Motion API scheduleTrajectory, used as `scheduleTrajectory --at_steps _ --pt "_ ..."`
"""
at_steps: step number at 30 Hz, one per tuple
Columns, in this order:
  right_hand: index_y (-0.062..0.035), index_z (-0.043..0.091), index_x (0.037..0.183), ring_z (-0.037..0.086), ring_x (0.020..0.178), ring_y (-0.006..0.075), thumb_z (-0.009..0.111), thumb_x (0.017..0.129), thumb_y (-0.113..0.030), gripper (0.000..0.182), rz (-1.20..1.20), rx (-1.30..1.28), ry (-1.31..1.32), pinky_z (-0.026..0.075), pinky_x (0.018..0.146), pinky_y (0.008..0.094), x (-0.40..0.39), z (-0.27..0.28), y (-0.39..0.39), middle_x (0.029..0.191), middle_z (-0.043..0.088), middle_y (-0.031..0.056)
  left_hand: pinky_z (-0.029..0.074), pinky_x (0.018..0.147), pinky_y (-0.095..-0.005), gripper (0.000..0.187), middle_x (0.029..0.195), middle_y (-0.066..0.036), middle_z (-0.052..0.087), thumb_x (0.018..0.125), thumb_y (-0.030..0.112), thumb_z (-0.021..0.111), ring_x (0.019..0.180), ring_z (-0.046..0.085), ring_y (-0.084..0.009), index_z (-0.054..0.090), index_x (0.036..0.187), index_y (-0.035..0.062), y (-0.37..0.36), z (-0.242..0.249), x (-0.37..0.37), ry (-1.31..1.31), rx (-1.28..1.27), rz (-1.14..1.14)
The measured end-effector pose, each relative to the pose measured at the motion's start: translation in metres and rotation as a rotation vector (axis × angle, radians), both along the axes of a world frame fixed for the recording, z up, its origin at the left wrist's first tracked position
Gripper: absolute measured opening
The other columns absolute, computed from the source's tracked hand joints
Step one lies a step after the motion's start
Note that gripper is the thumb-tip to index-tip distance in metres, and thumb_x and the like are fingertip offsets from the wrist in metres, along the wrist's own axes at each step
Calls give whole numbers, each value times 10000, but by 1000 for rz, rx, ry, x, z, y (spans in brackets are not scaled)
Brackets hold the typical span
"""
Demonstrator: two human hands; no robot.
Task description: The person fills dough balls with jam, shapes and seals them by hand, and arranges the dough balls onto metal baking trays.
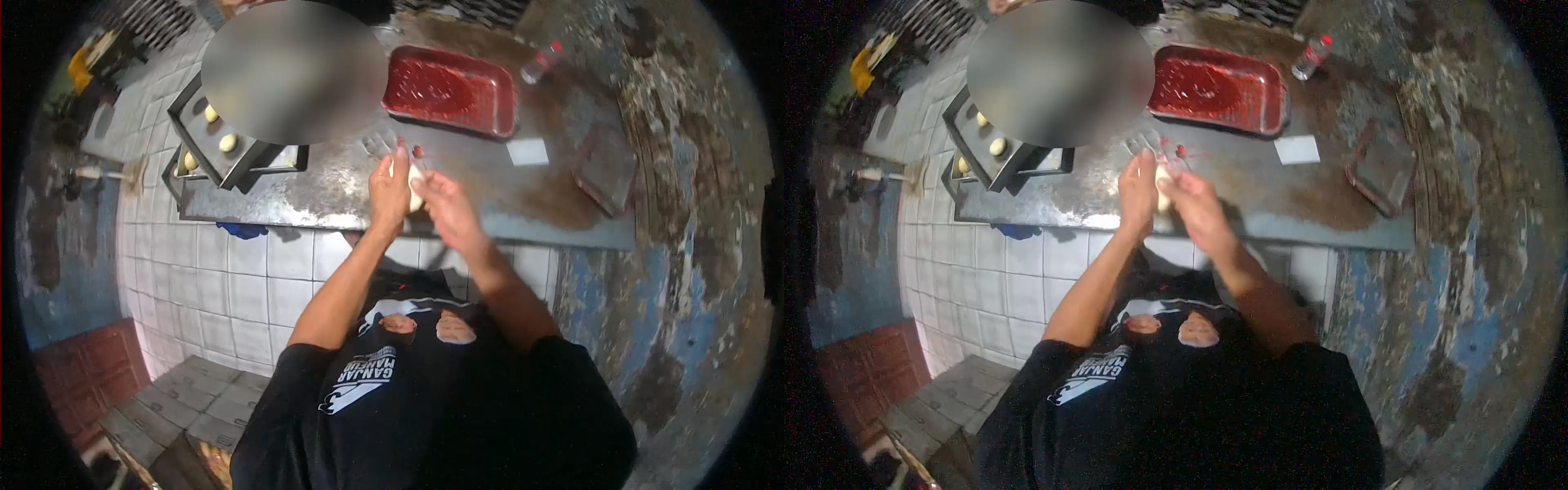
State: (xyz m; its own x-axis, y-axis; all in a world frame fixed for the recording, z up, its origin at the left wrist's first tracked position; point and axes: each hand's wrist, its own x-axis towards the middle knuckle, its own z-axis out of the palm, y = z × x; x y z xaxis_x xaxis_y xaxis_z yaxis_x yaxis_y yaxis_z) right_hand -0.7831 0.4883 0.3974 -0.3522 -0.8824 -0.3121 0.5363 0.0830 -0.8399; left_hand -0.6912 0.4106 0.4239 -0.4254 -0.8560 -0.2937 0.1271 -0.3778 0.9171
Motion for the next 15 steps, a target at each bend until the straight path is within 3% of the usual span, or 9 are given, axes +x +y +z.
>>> scheduleTrajectory --at_steps 2,3,4,5,6,8,11,13,15 --pt "-7 605 1253 640 923 111 641 991 -99 280 -118 22 56 490 821 256 -17 20 19 1014 707 39 482 728 -276 421 926 -34 632 1064 436 506 831 581 -96 623 1125 36 17 -40 3 84 -66 -88" --pt "-24 616 1269 661 967 123 617 1002 -142 292 -151 87 302 517 846 296 -22 15 25 1038 727 75 488 730 -286 429 956 -41 638 1055 427 524 838 584 -102 611 1201 33 23 -59 3 76 113 -24" --pt "-24 616 1269 661 967 123 617 1002 -142 292 -161 75 295 517 846 296 -22 6 29 1038 727 75 494 731 -296 455 986 -49 644 1046 417 541 845 587 -109 598 1277 30 26 -82 4 66 290 43" --pt "-28 632 1220 682 905 206 589 1004 -172 263 -88 212 613 526 813 319 -19 -7 34 1012 725 127 511 822 -338 469 1103 -82 659 1042 347 521 955 612 -160 542 1393 37 27 -116 23 -243 149 -213" --pt "-33 648 1170 703 843 290 561 1006 -203 252 -3 351 930 536 781 342 -13 -25 39 987 723 179 501 865 -337 438 1142 -85 661 1030 293 521 1012 608 -162 548 1385 38 39 -134 33 -292 43 -348" --pt "-51 678 1058 687 871 386 594 949 -247 239 137 -134 1479 554 789 427 2 -71 43 965 697 226 484 948 -323 367 1224 -92 671 988 152 542 1091 619 -161 590 1331 29 53 -157 45 -232 -165 -415" --pt "-43 679 1019 676 893 385 607 935 -203 195 187 -231 1520 539 839 435 -3 -48 14 940 692 213 481 962 -307 337 1235 -73 683 957 100 600 1063 643 -152 628 1283 24 34 -152 50 -338 -165 -498" --pt "-69 690 954 658 936 384 628 929 -203 149 42 175 915 515 904 446 -35 -78 -18 972 689 183 474 988 -318 302 1237 -67 690 971 131 602 1077 655 -161 654 1244 12 13 -123 42 -141 95 -393" --pt "-33 660 999 651 918 414 614 939 -179 165 42 393 1343 517 845 482 -67 -133 -33 1021 661 237 474 1013 -311 455 1224 -76 694 907 26 674 1117 652 -161 564 1349 17 -18 -109 33 -102 67 -385"
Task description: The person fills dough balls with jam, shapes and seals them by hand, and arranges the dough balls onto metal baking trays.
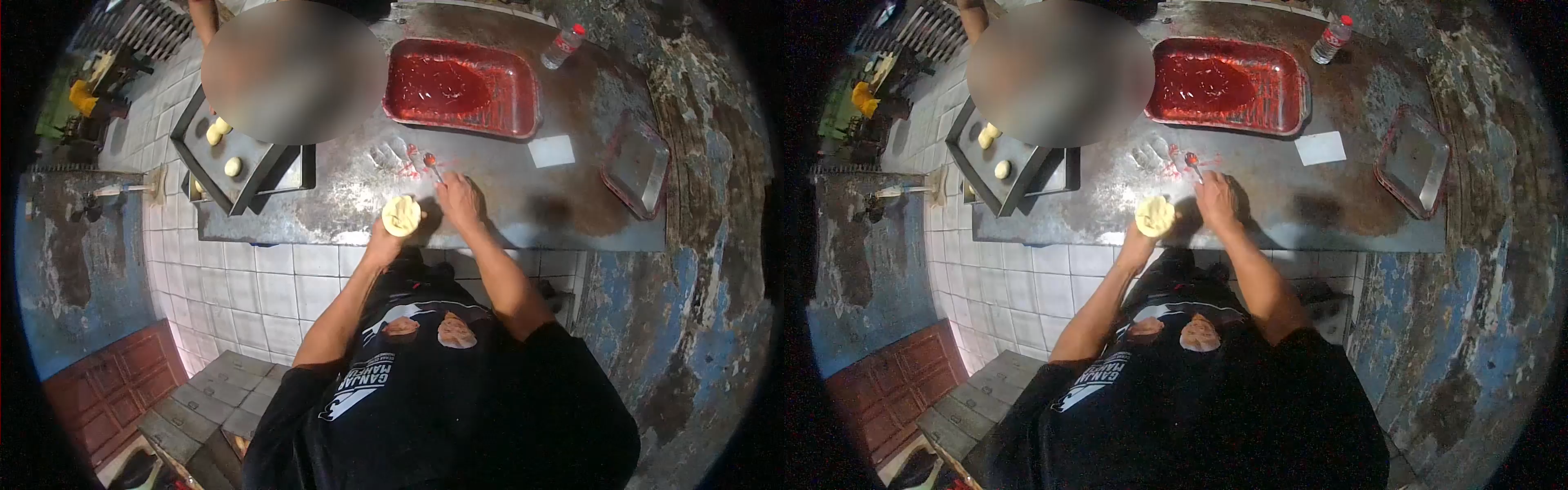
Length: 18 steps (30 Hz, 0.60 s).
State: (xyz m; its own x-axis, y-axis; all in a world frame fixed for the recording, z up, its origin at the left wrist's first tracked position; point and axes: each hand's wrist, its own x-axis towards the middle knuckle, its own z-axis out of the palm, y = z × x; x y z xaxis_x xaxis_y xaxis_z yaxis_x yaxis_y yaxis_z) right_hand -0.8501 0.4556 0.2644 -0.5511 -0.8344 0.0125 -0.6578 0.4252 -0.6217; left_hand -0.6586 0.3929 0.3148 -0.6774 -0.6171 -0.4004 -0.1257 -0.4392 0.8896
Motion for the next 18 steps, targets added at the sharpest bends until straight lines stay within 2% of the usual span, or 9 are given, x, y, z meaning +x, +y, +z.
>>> scheduleTrajectory --at_steps 1,2,4,5,7,9,12,14,18 --pt "-9 641 1021 650 902 430 602 944 -164 177 15 125 202 518 809 498 -9 -10 -7 1033 650 262 472 1027 -308 533 1227 -84 694 874 -27 697 1127 653 -165 529 1378 19 -13 18 -8 44 26 42" --pt "-9 641 1021 650 902 430 602 944 -164 177 23 136 204 518 809 498 -15 -20 -12 1033 650 262 472 1027 -308 533 1227 -84 694 874 -27 697 1127 653 -165 529 1378 19 -27 23 -14 45 37 50" --pt "11 659 1053 643 990 402 623 938 -186 231 245 232 111 504 846 513 -21 -15 -27 1027 664 232 478 1032 -301 646 1243 -95 689 811 -101 727 1133 658 -179 481 1396 24 -60 30 -23 178 -78 127" --pt "11 659 1053 643 990 402 623 938 -186 231 252 246 112 504 846 513 -26 -9 -35 1027 664 232 492 1011 -298 544 1227 -87 697 813 -82 738 1122 661 -165 539 1311 10 -79 34 -23 89 -118 87" --pt "12 626 1068 655 807 409 548 984 -140 190 268 -49 -80 549 752 483 -37 36 -60 980 658 235 505 989 -296 487 1203 -81 708 813 -53 763 1098 666 -149 575 1259 4 -114 34 -22 -26 -170 50" --pt "-32 657 1058 652 672 397 511 999 -110 176 217 -169 -6 548 624 503 -62 62 -89 884 666 205 511 980 -291 488 1194 -78 711 821 6 801 1078 668 -137 586 1259 4 -140 20 -23 -49 -205 84" --pt "-42 660 1107 686 719 389 524 979 -115 201 274 -68 224 549 625 525 -101 62 -137 922 688 206 513 980 -296 513 1165 -76 712 826 10 802 1068 670 -145 576 1286 11 -169 25 -41 -22 -213 144" --pt "-45 698 1031 706 759 379 559 947 -174 207 383 269 395 555 656 522 -117 33 -164 858 687 203 520 974 -303 530 1127 -75 712 830 17 802 1063 670 -155 570 1307 23 -184 39 -55 -6 -273 217" --pt "-62 722 1044 680 701 347 574 955 -221 235 470 390 340 531 634 477 -128 14 -192 769 665 162 526 967 -310 525 1113 -75 705 834 22 800 1068 667 -162 567 1304 30 -213 16 -59 -56 -315 264"
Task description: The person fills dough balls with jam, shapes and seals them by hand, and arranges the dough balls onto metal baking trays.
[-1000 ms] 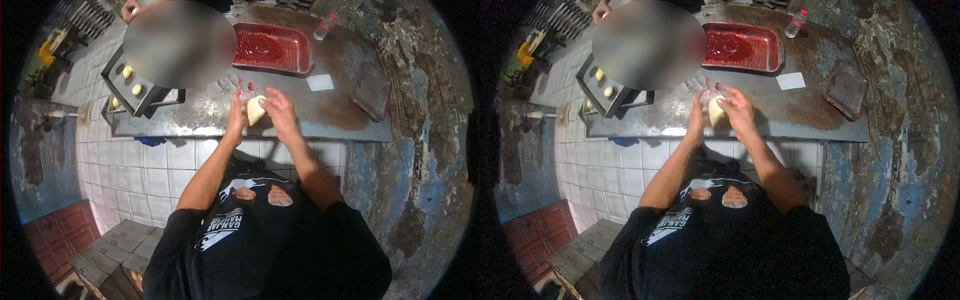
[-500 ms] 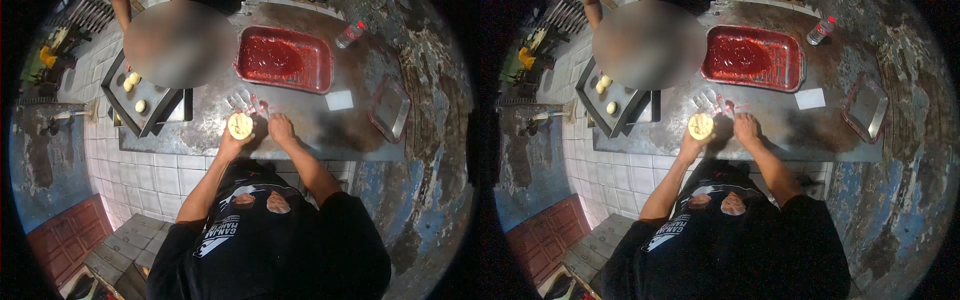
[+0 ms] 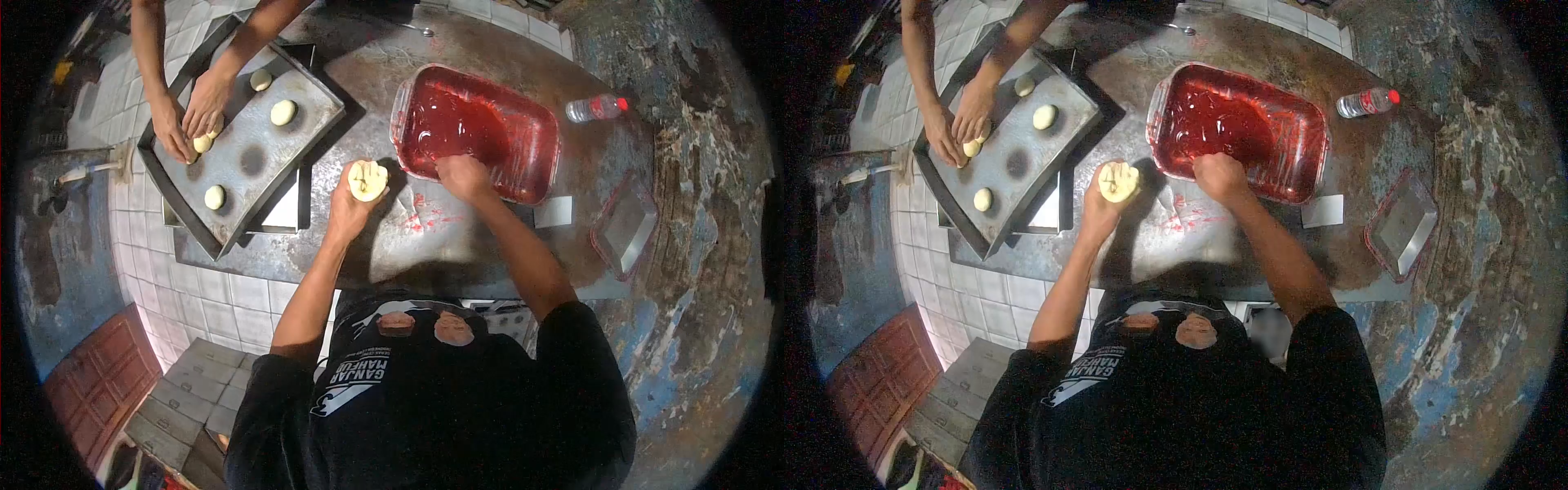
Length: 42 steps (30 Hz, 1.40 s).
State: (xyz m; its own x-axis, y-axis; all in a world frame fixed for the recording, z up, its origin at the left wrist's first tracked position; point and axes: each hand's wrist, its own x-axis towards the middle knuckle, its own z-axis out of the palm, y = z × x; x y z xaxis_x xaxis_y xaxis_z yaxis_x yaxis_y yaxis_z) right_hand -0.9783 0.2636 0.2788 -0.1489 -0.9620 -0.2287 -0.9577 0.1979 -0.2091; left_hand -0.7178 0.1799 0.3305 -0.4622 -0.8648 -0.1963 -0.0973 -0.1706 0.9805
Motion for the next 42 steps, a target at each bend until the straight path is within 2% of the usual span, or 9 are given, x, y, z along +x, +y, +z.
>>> scheduleTrajectory --at_steps 5,11,15,19,22,28,32,35,42 --pt "-31 706 843 623 621 259 613 901 -251 245 -410 314 -1098 513 650 365 -18 61 7 780 725 142 508 962 -285 501 1139 -46 676 841 48 801 1066 640 -142 557 1278 41 -10 -16 3 -77 -15 -119" --pt "9 707 1085 671 657 259 624 912 -93 217 -425 -164 -902 535 640 345 50 82 59 998 733 119 532 894 -321 512 1119 -100 670 864 110 796 1034 656 -181 496 1276 55 23 -28 -41 -136 -186 -48" --pt "-15 671 1216 714 702 326 606 932 -82 299 -100 -499 -178 574 625 405 108 74 123 1074 715 163 548 744 -502 457 994 -255 685 869 191 748 928 677 -479 480 1218 65 55 -8 -60 -452 -421 -159" --pt "-30 668 1220 704 687 399 632 931 -121 305 -102 -437 -211 583 595 440 112 73 188 1041 702 190 548 765 -470 383 988 -242 693 899 194 705 918 703 -420 517 1202 52 84 -32 -31 -622 -503 -266" --pt "-62 707 1176 722 880 339 663 937 -163 263 -171 -322 -223 581 763 398 97 53 217 1094 723 188 508 869 -301 352 1124 -62 650 920 60 654 1013 616 -164 550 1256 54 110 -37 -15 11 162 -112" --pt "-45 646 1264 692 886 309 615 918 -73 348 -679 -393 -1133 541 828 404 102 80 205 1020 708 205 480 982 -310 631 1162 -35 607 754 -64 785 1108 581 -154 487 1293 72 218 -3 -8 193 207 -334" --pt "-43 536 1392 678 977 229 542 988 -83 407 154 -605 -515 521 901 355 131 116 257 1117 731 99 513 905 -291 596 1148 -28 611 770 10 805 1038 600 -134 515 1285 88 253 0 1 212 84 -280" --pt "-18 550 1365 633 1105 348 527 957 -39 409 -407 -745 -873 490 977 424 139 148 277 1120 708 160 512 847 -290 499 1021 6 597 804 70 839 940 588 -120 537 1201 85 265 34 11 238 232 -183" --pt "18 513 1320 646 1056 181 679 924 -55 436 -349 -769 -778 498 903 340 151 140 289 1043 708 82 474 1028 -323 422 1356 -135 623 1057 314 546 1190 610 -212 642 1302 -16 295 90 10 216 -88 -131"
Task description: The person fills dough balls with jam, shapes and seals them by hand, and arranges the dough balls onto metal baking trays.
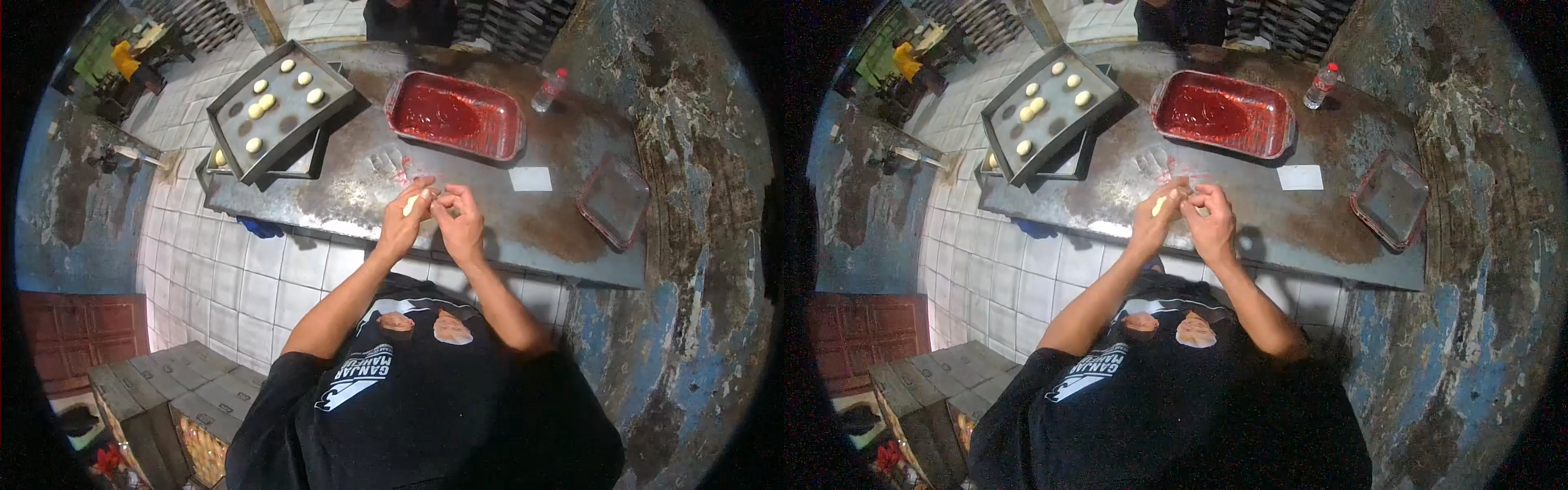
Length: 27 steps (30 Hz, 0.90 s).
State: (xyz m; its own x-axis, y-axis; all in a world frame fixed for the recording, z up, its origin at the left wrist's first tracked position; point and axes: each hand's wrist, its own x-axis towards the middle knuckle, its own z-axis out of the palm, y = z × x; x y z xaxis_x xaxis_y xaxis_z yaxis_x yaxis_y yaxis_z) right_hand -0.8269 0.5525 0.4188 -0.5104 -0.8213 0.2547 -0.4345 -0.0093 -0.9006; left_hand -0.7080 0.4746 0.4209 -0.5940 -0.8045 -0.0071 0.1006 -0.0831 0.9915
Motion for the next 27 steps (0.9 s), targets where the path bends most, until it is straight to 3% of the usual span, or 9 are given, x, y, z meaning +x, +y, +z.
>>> scheduleTrajectory --at_steps 5,7,10,11,13,17,21,23,27 --pt "51 426 1347 631 897 132 698 887 -13 537 131 -85 -1052 499 858 290 -9 1 -17 872 631 23 504 986 -353 486 1347 -194 642 1019 313 605 1158 650 -253 588 1370 -23 -11 18 18 -180 -263 -57" --pt "51 442 1368 651 900 144 670 898 -13 527 293 -36 -890 520 847 311 -13 8 -20 933 664 44 503 977 -365 506 1235 -240 681 967 318 663 1152 670 -306 602 1368 15 -17 25 35 -487 -438 -226" --pt "25 485 1386 680 923 173 655 911 -4 505 625 -64 305 560 830 334 0 25 -24 1078 697 101 489 987 -372 512 1291 -220 659 959 348 658 1183 649 -294 608 1366 42 -34 15 62 -591 -358 -356" --pt "25 485 1386 680 923 173 655 911 -4 505 635 -72 299 560 830 334 8 17 -30 1078 697 101 490 982 -374 502 1262 -211 675 963 356 650 1160 656 -292 613 1362 53 -39 6 69 -535 -430 -325" --pt "21 453 1416 677 925 170 675 910 9 553 489 -283 -653 559 847 317 21 8 -46 1058 695 103 481 994 -375 510 1232 -199 689 979 385 622 1166 646 -280 611 1364 51 -35 26 75 -492 -626 -149" --pt "21 395 1452 670 910 162 694 897 18 630 597 -12 -714 554 835 289 19 23 -74 1038 691 113 507 952 -400 509 1165 -195 715 987 391 624 1084 685 -345 597 1413 112 -34 44 99 -589 -272 -18" --pt "48 529 1322 679 949 159 663 890 30 452 952 281 -140 553 858 308 33 54 -106 1090 708 126 483 975 -383 532 1241 -210 669 1001 370 631 1112 635 -282 565 1445 85 -44 35 117 -502 -326 45" --pt "50 584 1244 691 951 191 705 883 -34 390 900 242 -320 554 864 317 57 46 -118 1111 711 149 477 975 -380 537 1290 -149 635 1026 424 577 1125 611 -236 566 1437 80 -65 27 134 -428 36 64" --pt "29 585 1252 661 1047 311 785 838 -145 492 456 -330 173 532 910 390 95 18 -145 1181 657 174 408 1067 -371 680 1419 -125 558 1055 588 387 1231 551 -209 558 1433 49 -102 16 146 -136 335 252"
